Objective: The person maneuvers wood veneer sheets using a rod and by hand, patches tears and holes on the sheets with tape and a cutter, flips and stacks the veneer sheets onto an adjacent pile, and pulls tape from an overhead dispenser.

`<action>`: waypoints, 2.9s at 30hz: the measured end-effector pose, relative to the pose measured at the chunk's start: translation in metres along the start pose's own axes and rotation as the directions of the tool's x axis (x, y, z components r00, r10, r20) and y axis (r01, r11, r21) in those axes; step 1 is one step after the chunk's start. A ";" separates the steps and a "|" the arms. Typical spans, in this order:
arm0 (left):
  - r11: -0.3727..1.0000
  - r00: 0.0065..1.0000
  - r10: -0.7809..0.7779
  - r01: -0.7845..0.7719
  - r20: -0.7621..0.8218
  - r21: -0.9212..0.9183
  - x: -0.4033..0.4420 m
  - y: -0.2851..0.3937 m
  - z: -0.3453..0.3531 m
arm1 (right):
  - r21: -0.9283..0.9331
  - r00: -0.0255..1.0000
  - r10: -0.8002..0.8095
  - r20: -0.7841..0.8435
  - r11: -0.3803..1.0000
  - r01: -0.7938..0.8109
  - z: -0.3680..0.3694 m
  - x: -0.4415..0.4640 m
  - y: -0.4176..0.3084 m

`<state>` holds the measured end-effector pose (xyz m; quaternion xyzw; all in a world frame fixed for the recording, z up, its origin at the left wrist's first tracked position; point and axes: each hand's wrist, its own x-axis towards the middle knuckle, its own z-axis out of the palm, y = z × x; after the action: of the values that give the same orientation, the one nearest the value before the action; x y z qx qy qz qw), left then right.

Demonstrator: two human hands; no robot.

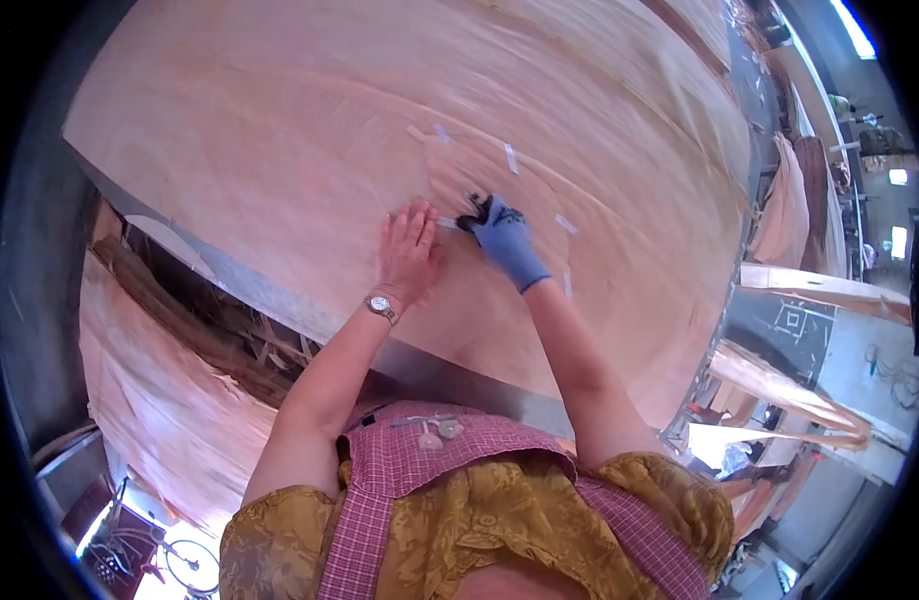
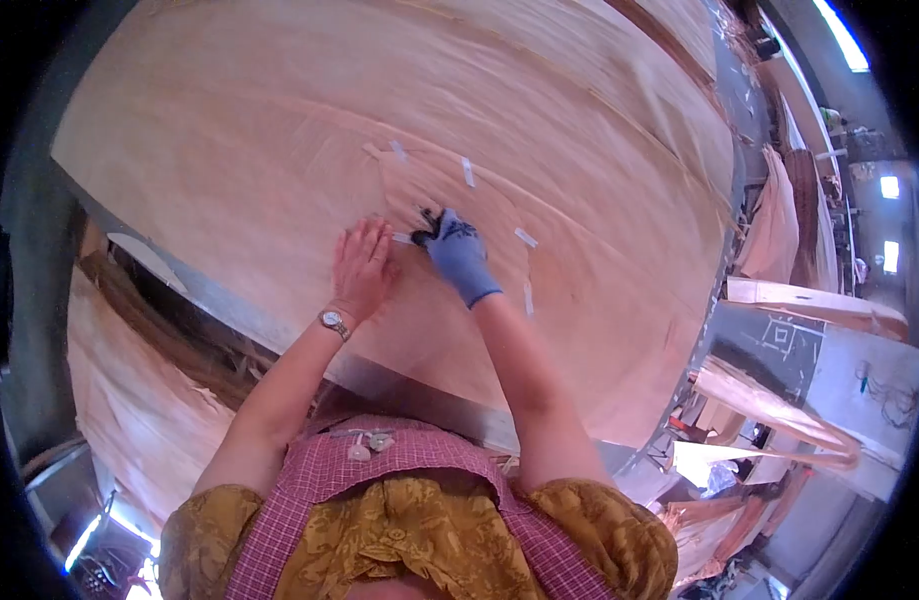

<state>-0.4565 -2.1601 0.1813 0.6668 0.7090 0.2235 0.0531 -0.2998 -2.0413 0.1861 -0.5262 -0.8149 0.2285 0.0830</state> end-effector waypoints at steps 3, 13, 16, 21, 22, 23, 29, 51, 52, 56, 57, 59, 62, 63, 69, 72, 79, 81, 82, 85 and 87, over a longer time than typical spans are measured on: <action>0.999 0.999 0.024 -0.023 -0.047 0.037 -0.002 0.000 0.006 | -0.070 0.974 0.211 0.085 0.976 -0.205 -0.054 -0.056 0.010; 0.998 0.996 -0.052 0.049 -0.070 -0.044 0.006 0.030 -0.035 | -0.190 0.943 -0.014 0.332 0.978 0.081 -0.109 -0.318 0.158; 0.997 0.982 0.012 -0.026 -0.189 -0.067 -0.029 0.080 -0.060 | -0.077 0.926 -0.158 0.342 0.978 0.196 -0.110 -0.322 0.183; 0.972 0.948 0.206 -0.228 -0.242 -0.064 -0.096 0.183 -0.112 | -0.115 0.917 -0.355 0.182 0.918 0.379 -0.219 -0.273 0.161; 0.962 0.936 0.244 -0.268 -0.255 -0.062 -0.106 0.201 -0.116 | -0.185 0.929 -0.347 0.125 0.912 0.366 -0.248 -0.263 0.147; 0.953 0.932 0.267 -0.293 -0.245 -0.077 -0.113 0.213 -0.117 | -0.172 0.941 -0.335 0.048 0.925 0.338 -0.267 -0.251 0.143; 0.962 0.959 0.267 -0.271 -0.094 -0.035 -0.114 0.210 -0.085 | -0.292 0.870 -0.421 -0.255 0.892 0.346 -0.361 -0.216 0.095; 0.925 0.925 -0.367 0.351 0.103 0.145 0.100 0.073 0.029 | -0.302 0.832 -0.340 -0.439 0.928 0.219 -0.408 -0.202 0.075; 0.933 0.934 -0.344 0.330 0.092 0.142 0.098 0.079 0.027 | -0.320 0.848 -0.327 -0.417 0.926 0.199 -0.408 -0.203 0.075; 0.941 0.945 -0.322 0.313 0.056 0.132 0.101 0.084 0.051 | -0.336 0.874 -0.313 -0.372 0.923 0.187 -0.407 -0.204 0.072; 0.940 0.949 -0.313 0.306 0.027 0.150 0.102 0.086 0.051 | -0.326 0.869 -0.323 -0.374 0.923 0.203 -0.407 -0.202 0.073; 0.939 0.956 -0.290 0.292 -0.035 0.185 0.109 0.089 0.050 | -0.332 0.871 -0.315 -0.377 0.924 0.190 -0.405 -0.201 0.073; 0.929 0.937 -0.316 0.337 -0.149 0.153 0.130 0.065 0.074 | -0.414 0.839 -0.412 -0.356 0.874 0.253 -0.407 -0.199 0.078; 0.922 0.938 -0.333 0.345 -0.095 0.178 0.130 0.070 0.062 | -0.447 0.820 -0.462 -0.337 0.845 0.292 -0.407 -0.197 0.080; 0.881 0.908 -0.398 0.338 0.132 0.332 0.149 0.054 0.036 | -0.463 0.811 -0.449 -0.374 0.849 0.256 -0.415 -0.190 0.075; 0.912 0.909 -0.379 0.334 0.175 0.240 0.163 0.041 0.049 | -0.442 0.826 -0.406 -0.391 0.870 0.218 -0.418 -0.188 0.075; 0.935 0.968 -0.243 0.216 0.064 0.280 0.108 0.079 0.051 | -0.477 0.801 -0.439 -0.407 0.850 0.224 -0.423 -0.185 0.069; 0.965 0.996 -0.088 0.092 -0.026 0.247 0.065 0.110 0.053 | -0.491 0.794 -0.449 -0.409 0.842 0.223 -0.424 -0.184 0.067; 0.980 0.995 0.039 -0.019 -0.093 0.200 0.034 0.130 0.057 | -0.496 0.792 -0.452 -0.410 0.839 0.222 -0.424 -0.183 0.067; 0.980 0.979 0.190 -0.194 0.069 0.045 -0.051 0.200 0.053 | -0.447 0.804 -0.418 -0.424 0.868 0.215 -0.418 -0.182 0.080; 0.968 0.943 0.236 -0.248 0.235 0.026 -0.064 0.206 0.034 | -0.449 0.807 -0.425 -0.410 0.864 0.227 -0.413 -0.180 0.084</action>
<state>-0.2468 -2.2118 0.2166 0.7714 0.6167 0.1300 0.0884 0.0022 -2.0562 0.5308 -0.4215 -0.8735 -0.0941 0.2246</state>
